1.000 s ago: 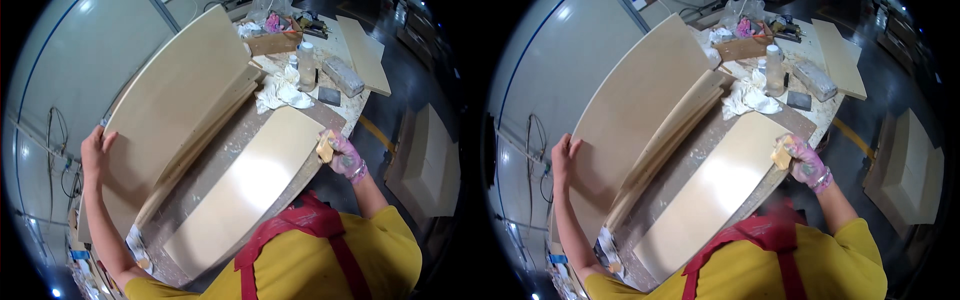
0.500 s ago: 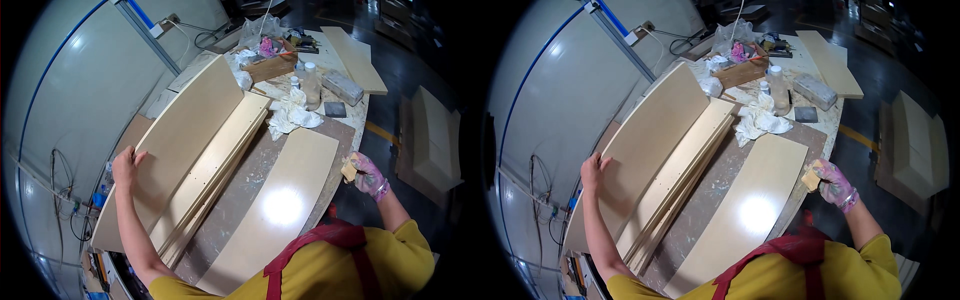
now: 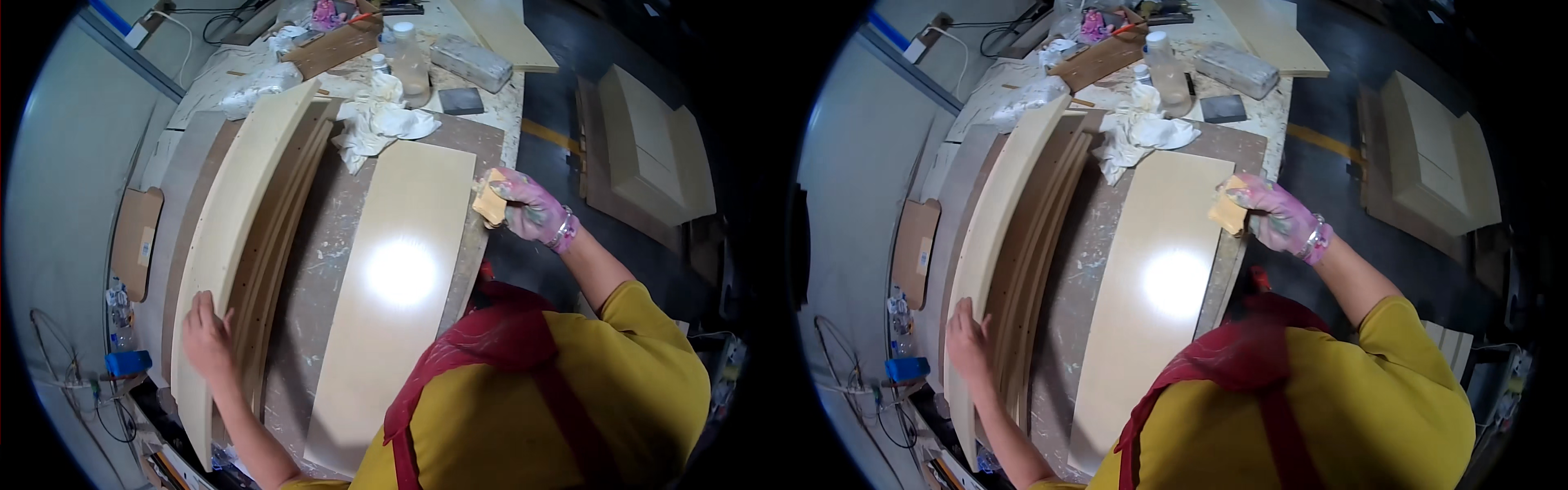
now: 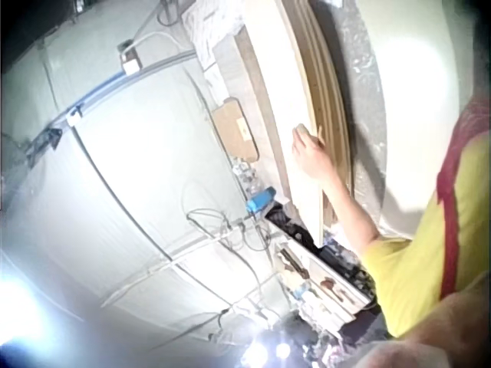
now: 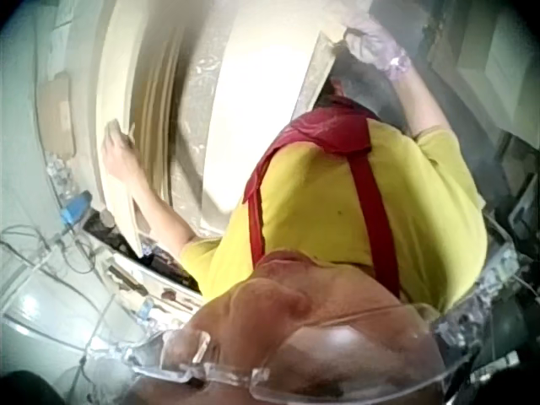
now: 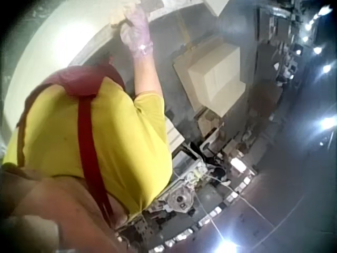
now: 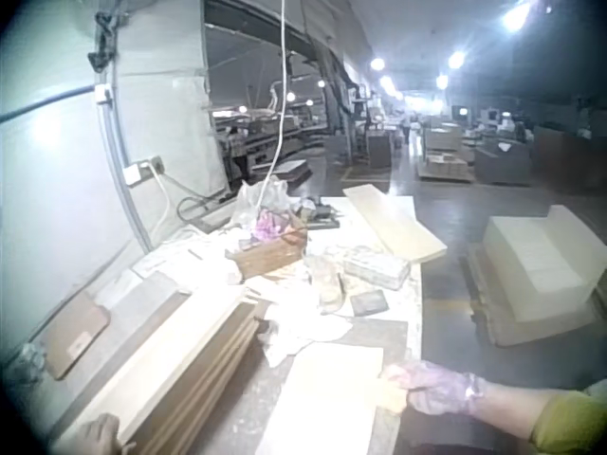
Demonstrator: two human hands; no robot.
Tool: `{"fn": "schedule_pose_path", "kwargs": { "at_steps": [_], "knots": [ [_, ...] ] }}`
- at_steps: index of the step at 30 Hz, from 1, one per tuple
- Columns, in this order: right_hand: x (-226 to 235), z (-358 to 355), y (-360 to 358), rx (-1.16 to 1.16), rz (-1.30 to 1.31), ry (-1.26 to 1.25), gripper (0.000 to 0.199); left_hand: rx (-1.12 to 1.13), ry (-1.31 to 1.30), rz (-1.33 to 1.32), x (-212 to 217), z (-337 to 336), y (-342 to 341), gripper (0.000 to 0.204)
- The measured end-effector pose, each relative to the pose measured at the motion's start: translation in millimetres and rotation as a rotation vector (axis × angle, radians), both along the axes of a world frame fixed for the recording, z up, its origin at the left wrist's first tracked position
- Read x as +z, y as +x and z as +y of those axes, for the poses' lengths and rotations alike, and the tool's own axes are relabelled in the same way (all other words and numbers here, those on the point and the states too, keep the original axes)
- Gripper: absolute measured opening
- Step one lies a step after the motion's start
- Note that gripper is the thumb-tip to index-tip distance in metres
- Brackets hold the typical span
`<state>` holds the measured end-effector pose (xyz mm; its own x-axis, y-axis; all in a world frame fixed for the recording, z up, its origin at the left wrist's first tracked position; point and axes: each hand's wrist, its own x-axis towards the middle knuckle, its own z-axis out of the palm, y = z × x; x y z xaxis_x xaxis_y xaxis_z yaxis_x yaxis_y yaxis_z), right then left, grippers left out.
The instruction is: The person applies a liquid finish to a rectangular wooden board using a sponge and wipes the surface with a white cloth. They repeatedly dip the sponge into a container and spread the finish across the board, then wipe it down, flipping the board over to treat the other side.
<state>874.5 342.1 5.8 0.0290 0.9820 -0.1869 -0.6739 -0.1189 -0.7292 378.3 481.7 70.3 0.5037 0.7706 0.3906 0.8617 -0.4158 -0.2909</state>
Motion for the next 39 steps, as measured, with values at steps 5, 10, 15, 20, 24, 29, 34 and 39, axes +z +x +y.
{"fn": "schedule_pose_path", "kwargs": {
  "at_steps": [5, 10, 15, 20, 24, 29, 34, 39],
  "knots": [
    [-5.9, -7.3, 10.9, -0.049, -0.028, -0.018, 0.032, 0.031, -0.120, -0.128, -44.8, 1.3, 20.5, 0.058],
    [-17.5, -18.3, 33.2, -0.087, 0.025, 0.011, 0.034, 0.012, -0.249, -0.223, -37.5, 6.8, 44.8, 0.054],
    [-39.7, -14.6, 54.4, -0.117, -0.023, -0.048, 0.034, -0.172, -0.569, -0.480, -51.0, -0.5, 162.1, 0.049],
    [-57.5, -4.7, 81.8, -0.072, -0.214, 0.058, 0.029, -0.276, -0.624, -0.640, -99.5, 56.7, 313.9, 0.065],
    [-81.6, -10.5, 127.0, -0.051, 0.043, 0.038, 0.030, -0.057, -0.548, -0.575, -148.4, 111.1, 405.5, 0.102],
    [-80.7, -24.2, 171.6, -0.127, 0.107, -0.061, 0.032, 0.128, -0.557, -0.454, -183.7, 151.0, 439.8, 0.075],
    [-84.9, -1.0, 203.8, -0.048, 0.163, -0.066, 0.034, 0.065, -0.555, -0.994, -121.4, 140.5, 385.5, 0.038],
    [-103.9, 63.8, 184.6, 0.238, 0.083, 0.108, 0.047, 0.472, -0.074, -0.739, -89.6, -40.2, 178.3, 0.042]
  ]
}}
